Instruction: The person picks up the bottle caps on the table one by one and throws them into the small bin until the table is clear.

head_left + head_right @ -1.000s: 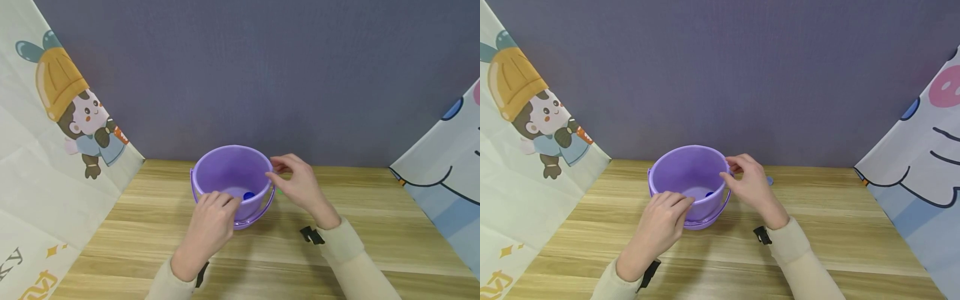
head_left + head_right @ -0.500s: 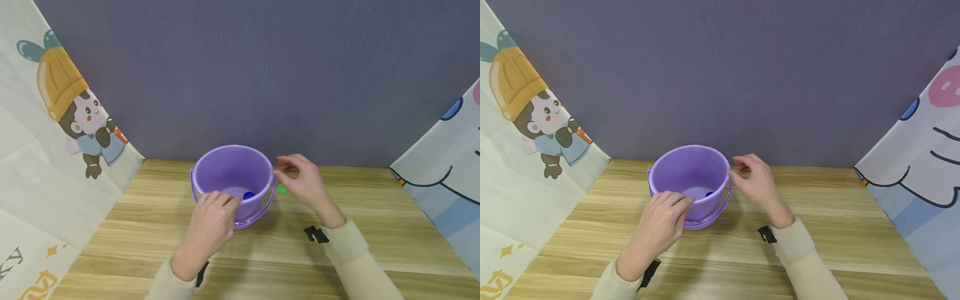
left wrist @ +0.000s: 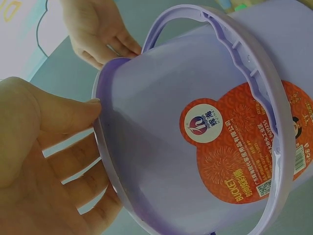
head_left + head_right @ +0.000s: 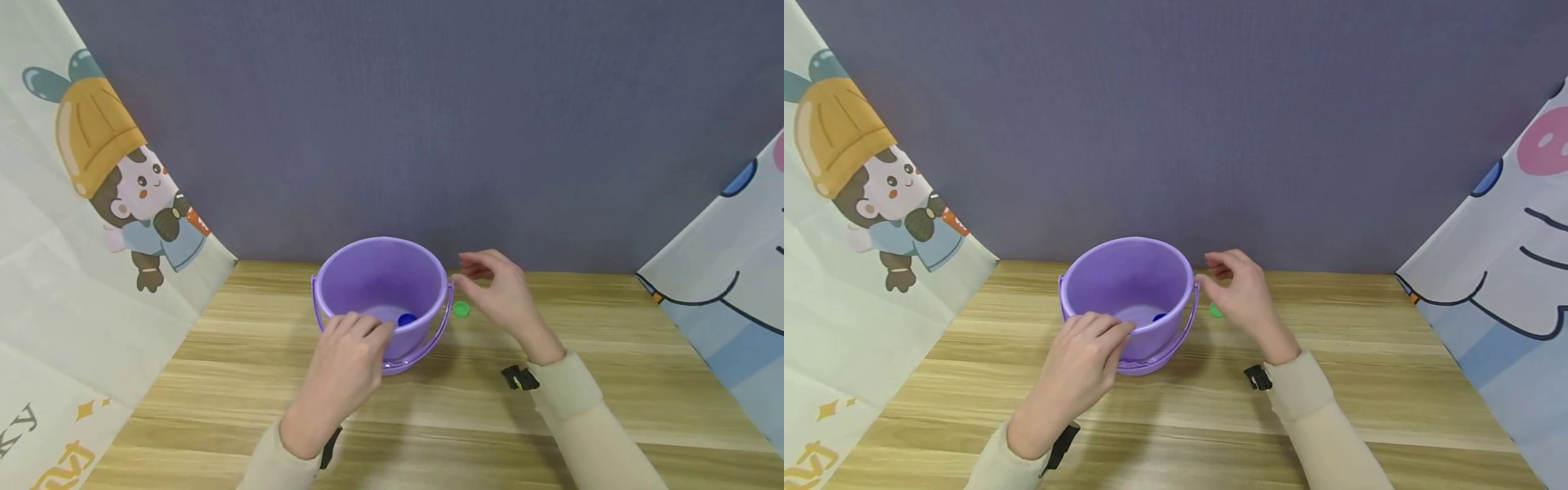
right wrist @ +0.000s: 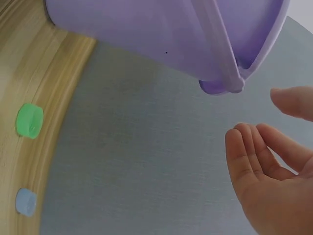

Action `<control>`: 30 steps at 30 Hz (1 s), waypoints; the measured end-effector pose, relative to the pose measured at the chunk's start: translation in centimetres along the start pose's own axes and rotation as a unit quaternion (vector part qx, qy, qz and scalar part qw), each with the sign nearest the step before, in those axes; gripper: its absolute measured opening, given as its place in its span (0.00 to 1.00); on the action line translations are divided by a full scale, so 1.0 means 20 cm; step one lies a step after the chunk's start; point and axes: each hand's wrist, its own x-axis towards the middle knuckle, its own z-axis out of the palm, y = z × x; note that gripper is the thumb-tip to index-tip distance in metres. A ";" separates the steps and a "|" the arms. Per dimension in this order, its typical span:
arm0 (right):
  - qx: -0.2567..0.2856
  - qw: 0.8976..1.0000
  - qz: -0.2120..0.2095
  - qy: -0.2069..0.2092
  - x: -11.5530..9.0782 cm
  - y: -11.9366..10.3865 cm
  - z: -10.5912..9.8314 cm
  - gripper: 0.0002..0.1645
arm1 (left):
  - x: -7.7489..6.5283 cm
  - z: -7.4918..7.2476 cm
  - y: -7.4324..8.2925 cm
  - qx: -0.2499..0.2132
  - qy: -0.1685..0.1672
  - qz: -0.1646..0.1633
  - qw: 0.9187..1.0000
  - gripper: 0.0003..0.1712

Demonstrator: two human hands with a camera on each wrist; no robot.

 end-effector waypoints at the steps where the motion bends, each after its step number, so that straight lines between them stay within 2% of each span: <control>1: 0.002 1.000 0.004 0.000 0.00 0.00 0.00 0.24 | -0.01 -0.01 0.00 -0.001 0.000 0.001 1.000 0.12; 15: -0.010 0.999 0.049 0.007 -0.09 -0.03 0.05 0.23 | -0.09 -0.10 -0.02 -0.020 -0.008 0.014 1.000 0.12; 30: -0.052 0.996 0.064 -0.015 -0.08 0.08 0.08 0.25 | -0.09 -0.08 -0.01 -0.015 -0.005 0.014 1.000 0.12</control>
